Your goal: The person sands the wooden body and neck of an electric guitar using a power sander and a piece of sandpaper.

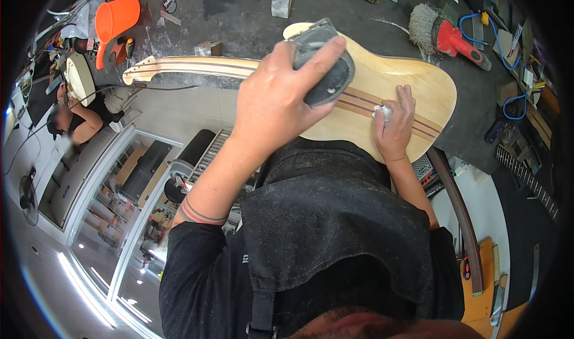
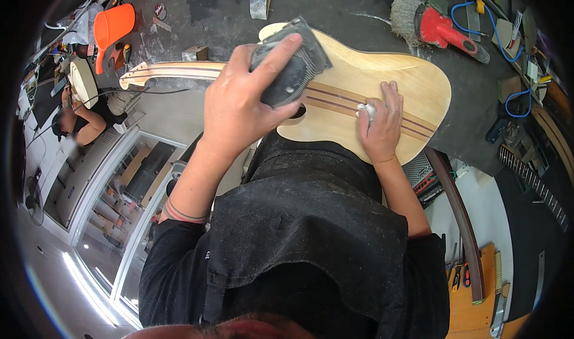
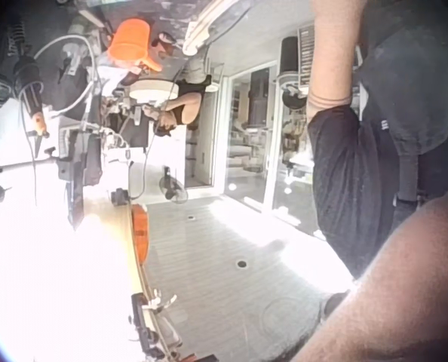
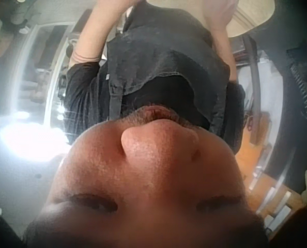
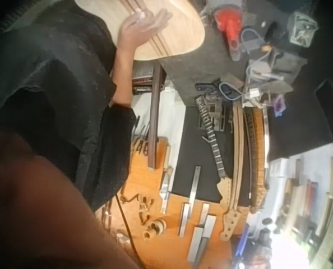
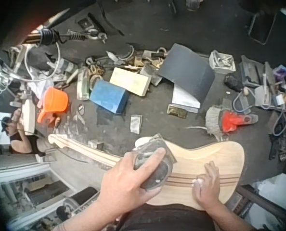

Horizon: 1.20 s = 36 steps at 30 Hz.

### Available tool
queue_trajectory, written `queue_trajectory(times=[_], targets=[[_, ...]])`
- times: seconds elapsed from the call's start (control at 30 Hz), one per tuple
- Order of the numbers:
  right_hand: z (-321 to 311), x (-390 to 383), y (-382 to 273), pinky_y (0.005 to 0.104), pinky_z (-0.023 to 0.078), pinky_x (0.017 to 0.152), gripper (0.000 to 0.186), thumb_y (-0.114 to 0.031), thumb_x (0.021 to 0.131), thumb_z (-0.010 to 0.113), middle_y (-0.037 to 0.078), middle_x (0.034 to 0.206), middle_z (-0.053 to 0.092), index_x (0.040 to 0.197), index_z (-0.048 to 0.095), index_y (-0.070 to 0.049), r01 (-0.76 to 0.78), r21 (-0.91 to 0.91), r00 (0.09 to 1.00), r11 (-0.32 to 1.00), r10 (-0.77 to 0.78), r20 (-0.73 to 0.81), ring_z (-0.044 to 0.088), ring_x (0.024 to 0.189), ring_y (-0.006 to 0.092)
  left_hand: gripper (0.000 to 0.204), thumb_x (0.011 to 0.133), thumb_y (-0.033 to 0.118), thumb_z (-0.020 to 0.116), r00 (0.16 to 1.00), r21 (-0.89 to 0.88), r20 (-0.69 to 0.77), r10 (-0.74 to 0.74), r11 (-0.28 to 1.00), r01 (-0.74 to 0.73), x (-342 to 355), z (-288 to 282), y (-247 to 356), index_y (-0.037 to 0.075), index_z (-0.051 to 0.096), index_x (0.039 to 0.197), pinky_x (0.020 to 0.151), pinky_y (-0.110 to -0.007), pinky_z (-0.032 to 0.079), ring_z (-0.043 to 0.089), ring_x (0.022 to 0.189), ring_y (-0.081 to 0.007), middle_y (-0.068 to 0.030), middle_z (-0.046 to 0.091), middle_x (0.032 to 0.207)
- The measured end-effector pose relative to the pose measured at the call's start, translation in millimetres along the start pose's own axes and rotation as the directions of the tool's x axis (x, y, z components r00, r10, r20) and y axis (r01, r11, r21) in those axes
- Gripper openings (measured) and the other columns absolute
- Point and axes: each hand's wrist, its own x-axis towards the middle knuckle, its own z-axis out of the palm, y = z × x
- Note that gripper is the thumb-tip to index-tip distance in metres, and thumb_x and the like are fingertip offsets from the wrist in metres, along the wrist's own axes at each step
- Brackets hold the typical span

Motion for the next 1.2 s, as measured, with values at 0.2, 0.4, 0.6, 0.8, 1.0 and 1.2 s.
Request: queue_trajectory(times=[0.2, 0.4, 0.6, 0.8, 1.0, 1.2], targets=[[0.2, 1.1, -1.5, 0.0634, 0.030, 0.127, 0.039, -0.011, 0.094, 0.072, 0.023, 0.158, 0.048, 0.130, 0.058, -0.006, 0.004, 0.018, 1.000, 1.000, -0.004, -0.009, 0.041, 0.155, 0.0461, 0.092, 0.068, 0.029, 0.095, 0.998, 0.045, -0.005, -0.063, 0.997, 0.064, 3.4, -6.6, -6.5, 0.035, 0.062, 0.154, 0.074, -0.042, 0.062, 0.074, 0.090, -0.0319, -0.0142, 0.068, 0.111], [0.4, 2.5, -1.8, 0.0621, 0.028, 0.128, 0.054, -0.012, 0.095, 0.072, 0.024, 0.162, 0.045, 0.146, 0.054, -0.005, 0.005, -0.011, 1.000, 1.000, -0.005, 0.000, 0.039, 0.156, 0.0464, 0.093, 0.068, 0.029, 0.095, 0.999, 0.006, 0.039, -0.011, 1.000, 0.011, -2.5, 2.5, 7.6, 0.036, 0.061, 0.155, 0.074, -0.042, 0.062, 0.073, 0.092, -0.0328, -0.0139, 0.067, 0.111], [0.0, 2.9, -1.9, 0.0619, 0.027, 0.128, 0.064, -0.013, 0.095, 0.070, 0.024, 0.163, 0.044, 0.155, 0.049, -0.004, 0.008, -0.026, 1.000, 1.000, -0.007, 0.022, 0.037, 0.157, 0.0455, 0.093, 0.066, 0.031, 0.096, 0.996, 0.024, -0.012, -0.089, 0.996, 0.089, -1.2, -7.0, -10.1, 0.032, 0.064, 0.153, 0.073, -0.043, 0.062, 0.073, 0.091, -0.0333, -0.0143, 0.067, 0.111], [0.1, 2.8, -2.6, 0.0619, 0.026, 0.129, 0.066, -0.015, 0.096, 0.068, 0.024, 0.165, 0.043, 0.158, 0.046, -0.004, -0.003, -0.062, 0.999, 0.998, 0.006, 0.034, 0.036, 0.157, 0.0454, 0.093, 0.067, 0.030, 0.095, 0.999, -0.008, -0.029, -0.036, 0.999, 0.036, -0.2, 1.2, 2.1, 0.035, 0.062, 0.154, 0.071, -0.041, 0.062, 0.073, 0.090, -0.0327, -0.0138, 0.066, 0.109], [0.8, 2.3, -2.4, 0.0619, 0.026, 0.129, 0.066, -0.015, 0.097, 0.067, 0.024, 0.164, 0.044, 0.158, 0.046, -0.003, -0.008, -0.067, 0.999, 0.998, 0.011, 0.040, 0.036, 0.158, 0.0453, 0.094, 0.067, 0.030, 0.096, 0.999, -0.030, -0.004, -0.043, 0.999, 0.043, -2.5, -3.6, -1.7, 0.036, 0.062, 0.154, 0.072, -0.040, 0.062, 0.074, 0.091, -0.0324, -0.0141, 0.066, 0.111], [1.9, 1.7, -3.1, 0.0622, 0.025, 0.129, 0.067, -0.016, 0.096, 0.067, 0.025, 0.164, 0.044, 0.158, 0.046, -0.002, -0.015, -0.083, 0.999, 0.996, 0.018, 0.040, 0.036, 0.158, 0.0454, 0.094, 0.067, 0.030, 0.096, 0.998, -0.005, -0.031, -0.062, 0.998, 0.062, 1.8, -4.9, -6.4, 0.036, 0.061, 0.155, 0.072, -0.040, 0.062, 0.074, 0.093, -0.0322, -0.0142, 0.066, 0.112]])
